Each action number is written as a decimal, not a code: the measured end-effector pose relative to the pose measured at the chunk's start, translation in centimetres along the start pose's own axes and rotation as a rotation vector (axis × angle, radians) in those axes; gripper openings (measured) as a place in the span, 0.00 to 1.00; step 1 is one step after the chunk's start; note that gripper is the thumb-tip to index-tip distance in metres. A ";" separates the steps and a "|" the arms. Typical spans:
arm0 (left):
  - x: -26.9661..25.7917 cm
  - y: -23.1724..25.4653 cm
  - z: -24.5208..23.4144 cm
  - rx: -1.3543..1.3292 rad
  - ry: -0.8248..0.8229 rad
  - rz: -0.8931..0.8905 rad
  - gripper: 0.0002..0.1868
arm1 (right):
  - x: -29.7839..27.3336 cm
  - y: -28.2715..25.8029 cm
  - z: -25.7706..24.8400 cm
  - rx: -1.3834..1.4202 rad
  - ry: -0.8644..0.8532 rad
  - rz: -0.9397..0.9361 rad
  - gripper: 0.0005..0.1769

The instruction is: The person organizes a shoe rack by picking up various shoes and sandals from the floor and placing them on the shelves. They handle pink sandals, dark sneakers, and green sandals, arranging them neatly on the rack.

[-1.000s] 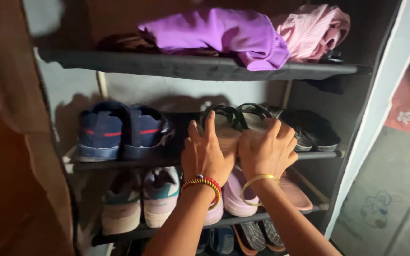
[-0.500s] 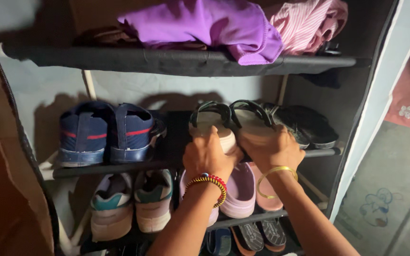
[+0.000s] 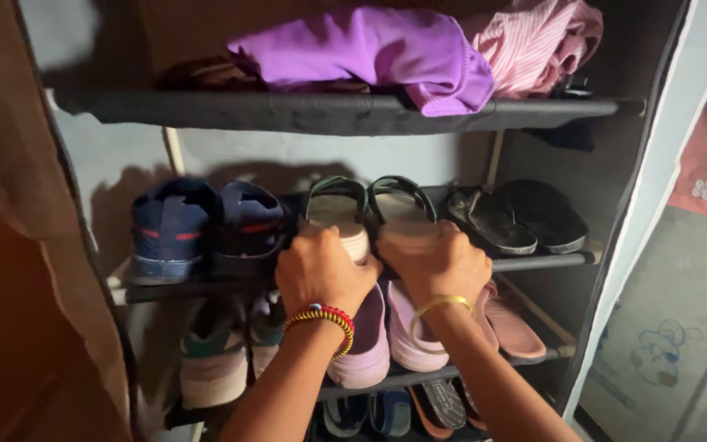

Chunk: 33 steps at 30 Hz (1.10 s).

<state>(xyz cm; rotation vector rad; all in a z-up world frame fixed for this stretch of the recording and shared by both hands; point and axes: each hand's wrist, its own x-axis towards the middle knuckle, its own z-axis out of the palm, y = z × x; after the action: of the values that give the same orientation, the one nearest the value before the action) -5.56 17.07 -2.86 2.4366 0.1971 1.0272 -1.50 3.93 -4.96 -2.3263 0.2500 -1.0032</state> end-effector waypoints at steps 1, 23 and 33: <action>-0.1 -0.1 -0.1 0.013 0.010 0.007 0.17 | -0.2 -0.4 0.0 -0.002 -0.017 0.038 0.45; -1.9 1.3 1.0 0.149 0.340 0.133 0.35 | -1.3 2.5 0.2 0.280 0.202 -0.403 0.29; -2.5 7.8 6.5 -0.179 0.141 0.377 0.44 | 3.0 8.7 0.1 -0.003 0.595 0.087 0.20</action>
<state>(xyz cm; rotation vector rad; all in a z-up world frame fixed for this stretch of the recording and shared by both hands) -3.19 7.08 -4.54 2.2870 -0.3088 1.3155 1.11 -4.19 -8.25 -1.9439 0.5769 -1.6267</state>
